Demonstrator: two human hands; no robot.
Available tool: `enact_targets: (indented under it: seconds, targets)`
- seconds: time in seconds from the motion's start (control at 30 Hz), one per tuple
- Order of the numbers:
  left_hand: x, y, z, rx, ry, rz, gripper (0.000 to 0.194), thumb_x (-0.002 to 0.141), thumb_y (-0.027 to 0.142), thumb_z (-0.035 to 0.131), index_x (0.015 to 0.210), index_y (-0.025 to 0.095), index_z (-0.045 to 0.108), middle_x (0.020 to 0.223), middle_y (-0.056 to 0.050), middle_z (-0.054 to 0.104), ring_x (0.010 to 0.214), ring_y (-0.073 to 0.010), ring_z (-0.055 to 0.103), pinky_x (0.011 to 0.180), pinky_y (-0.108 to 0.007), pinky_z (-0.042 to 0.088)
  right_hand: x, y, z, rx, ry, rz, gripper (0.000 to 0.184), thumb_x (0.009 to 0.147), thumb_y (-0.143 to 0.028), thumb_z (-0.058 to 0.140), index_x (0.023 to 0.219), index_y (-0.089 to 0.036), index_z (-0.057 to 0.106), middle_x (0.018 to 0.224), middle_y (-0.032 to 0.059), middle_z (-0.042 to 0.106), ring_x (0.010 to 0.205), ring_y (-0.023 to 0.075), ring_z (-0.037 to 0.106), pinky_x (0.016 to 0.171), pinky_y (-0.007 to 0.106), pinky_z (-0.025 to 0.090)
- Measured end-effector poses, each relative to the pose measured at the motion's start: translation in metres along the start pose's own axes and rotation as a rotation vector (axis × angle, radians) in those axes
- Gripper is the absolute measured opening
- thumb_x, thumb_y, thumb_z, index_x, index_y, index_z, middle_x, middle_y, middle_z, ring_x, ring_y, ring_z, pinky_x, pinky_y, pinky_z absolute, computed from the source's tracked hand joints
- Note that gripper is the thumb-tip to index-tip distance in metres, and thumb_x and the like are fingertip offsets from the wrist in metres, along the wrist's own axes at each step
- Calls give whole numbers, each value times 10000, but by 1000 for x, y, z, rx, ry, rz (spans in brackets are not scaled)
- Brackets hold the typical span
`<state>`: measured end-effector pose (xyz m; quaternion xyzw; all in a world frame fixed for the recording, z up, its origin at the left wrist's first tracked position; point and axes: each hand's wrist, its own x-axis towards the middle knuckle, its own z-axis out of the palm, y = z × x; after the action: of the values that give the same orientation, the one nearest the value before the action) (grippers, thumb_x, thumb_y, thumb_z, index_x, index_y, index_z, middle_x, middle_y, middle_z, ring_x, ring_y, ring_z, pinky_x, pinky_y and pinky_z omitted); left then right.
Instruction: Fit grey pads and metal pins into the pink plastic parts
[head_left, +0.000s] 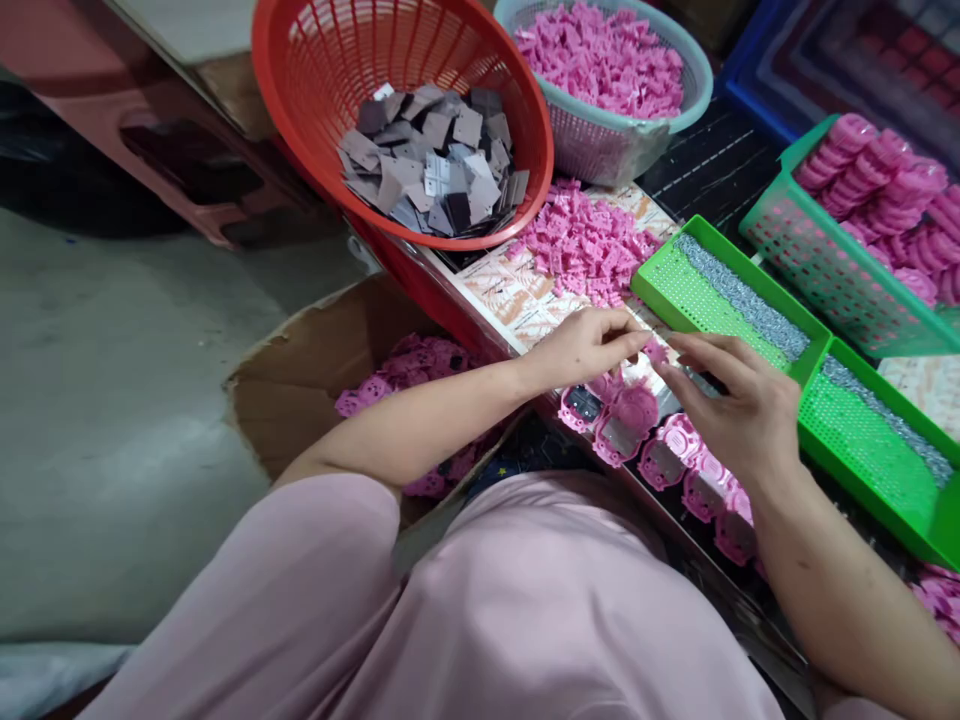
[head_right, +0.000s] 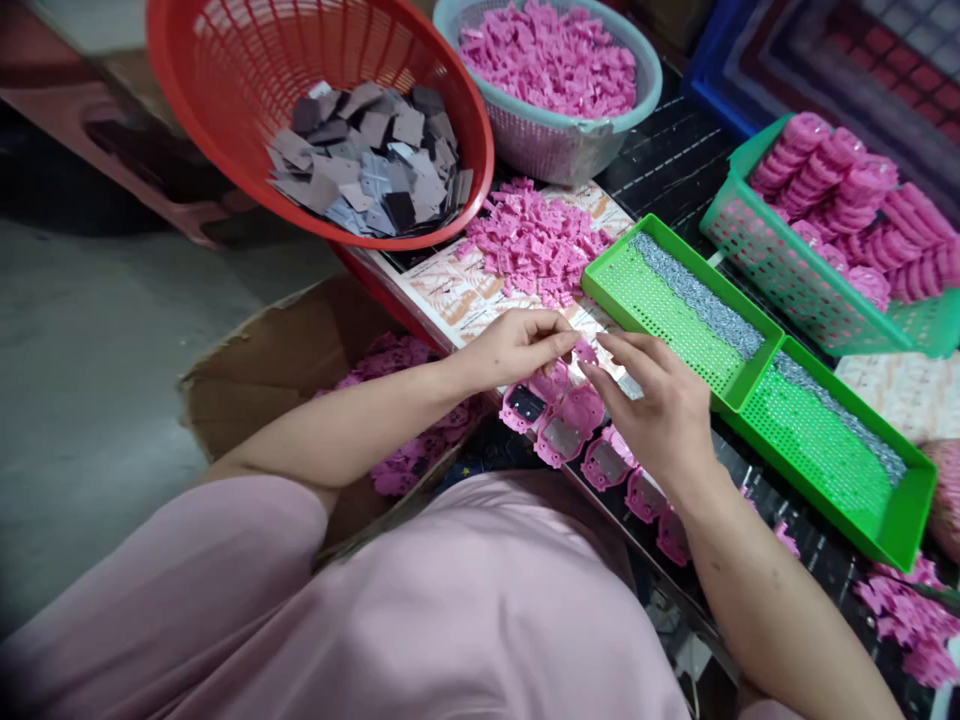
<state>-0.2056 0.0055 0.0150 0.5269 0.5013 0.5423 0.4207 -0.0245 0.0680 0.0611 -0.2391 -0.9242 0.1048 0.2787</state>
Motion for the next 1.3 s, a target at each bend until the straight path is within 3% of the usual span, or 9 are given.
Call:
enact_targets:
  seconds: [0.13,0.33,0.43,0.53,0.67,0.97,1.17,1.3]
  targets:
    - [-7,4,12,-24,4,14,339,869,445,595,720,140,583,600,50,474,555,-61,429,563,-199,365,-16,-8,-9,-199,87,-224,267,792,-194,736,1052,-175,679,916,52,731,784,137,688,717,233,551]
    - [-15,6,22,135,76,91,284,919,337,534,734,134,606,637,32,536,620,-77,499,630,-204,415,-24,-12,-6,-336,81,-284,296,795,-209,731,1074,-142,661,909,73,739,785,166,696,738,263,557]
    - [-23,6,18,377,57,225,265,958,312,498,848,131,656,792,-19,666,756,-116,607,739,-237,471,-27,-2,-3,-245,89,-206,211,826,-169,687,1036,-171,675,936,45,753,796,146,710,719,239,558]
    - [-38,4,9,776,61,423,266,981,314,482,1009,142,682,1037,-72,715,935,-181,652,830,-315,491,-36,11,1,-183,14,-104,131,842,-234,684,964,-191,704,874,9,760,731,130,712,644,230,544]
    - [-60,-1,1,1067,-1,619,214,957,273,531,1027,154,694,1105,-67,715,1020,-216,652,882,-373,489,-49,17,7,-229,-65,-104,130,847,-297,687,898,-183,723,817,-6,759,687,123,703,630,247,504]
    - [-79,-13,12,1128,-127,640,333,946,384,552,1147,146,670,1212,-103,679,1159,-253,610,1012,-455,440,-43,11,14,-393,-125,-239,81,875,-273,659,897,-217,714,850,-51,757,794,123,677,708,285,389]
    - [-79,-17,15,1133,-143,624,355,955,387,538,1158,125,666,1200,-121,682,1148,-251,612,1008,-453,444,-42,-8,12,-613,-211,-246,183,874,-324,637,958,-179,712,942,35,729,951,232,584,751,352,341]
    - [-80,-16,16,1111,-142,644,368,943,410,556,1148,127,670,1197,-119,682,1140,-261,612,1015,-461,438,-44,-9,15,-578,-169,-271,155,862,-292,650,913,-157,707,891,46,718,920,210,577,763,346,360]
